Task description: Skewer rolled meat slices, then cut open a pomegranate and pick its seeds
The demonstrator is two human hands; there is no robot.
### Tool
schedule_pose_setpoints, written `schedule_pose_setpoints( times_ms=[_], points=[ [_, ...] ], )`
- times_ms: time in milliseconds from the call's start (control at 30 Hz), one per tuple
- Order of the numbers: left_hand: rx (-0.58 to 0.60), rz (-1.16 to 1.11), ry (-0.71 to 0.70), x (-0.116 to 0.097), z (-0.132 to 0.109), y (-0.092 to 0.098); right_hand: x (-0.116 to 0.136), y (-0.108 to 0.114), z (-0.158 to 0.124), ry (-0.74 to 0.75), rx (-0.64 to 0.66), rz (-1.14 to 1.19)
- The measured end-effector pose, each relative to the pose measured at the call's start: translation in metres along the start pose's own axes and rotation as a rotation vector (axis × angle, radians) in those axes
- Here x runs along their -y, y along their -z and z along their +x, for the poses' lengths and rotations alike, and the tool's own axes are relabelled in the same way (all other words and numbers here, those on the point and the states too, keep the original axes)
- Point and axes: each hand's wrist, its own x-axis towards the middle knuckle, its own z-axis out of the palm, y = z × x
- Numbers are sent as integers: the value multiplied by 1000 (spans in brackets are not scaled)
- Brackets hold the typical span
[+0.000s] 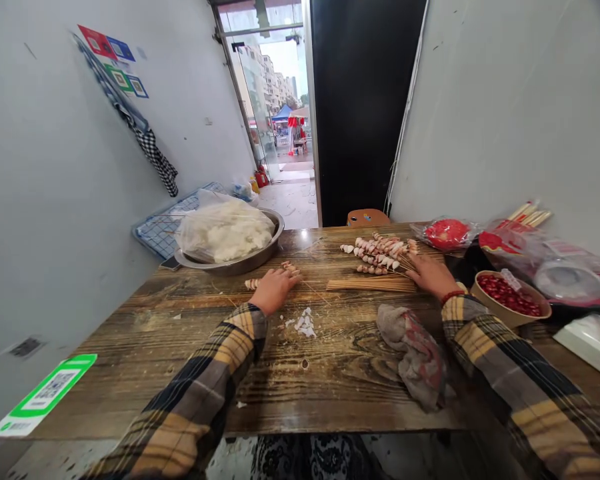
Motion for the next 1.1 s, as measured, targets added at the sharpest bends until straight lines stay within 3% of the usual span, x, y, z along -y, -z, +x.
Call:
schedule_pose_setpoints(
  times_ms=[133,267,433,500,633,700,833,900,967,1033,1100],
  points=[
    [94,40,-69,-18,22,-11,14,14,-13,195,-98,51],
    [88,84,-61,-24,33,-12,31,31,-51,340,-106,264],
    [18,116,41,-28,42,13,61,37,-129,451,51,412],
    [5,116,83,-37,53,24,69,27,-154,488,18,348],
    [-68,88,17,-68,93,29,76,2,-173,506,-137,230],
    [-112,35,14,-90,113,21,77,-5,-172,520,-182,225],
    [-66,-16,-33,-128,131,3,77,-3,-173,480,-234,225],
    [-53,-51,-69,-134,122,2,77,-1,-175,404,-249,202],
    [-98,-122,-89,-126,100,7,77,-2,-176,347,-242,188],
    [-195,-241,-60,-105,59,16,75,-4,-177,325,-211,208],
    [-272,-376,72,-74,1,21,73,-6,-177,315,-175,246]
  ],
)
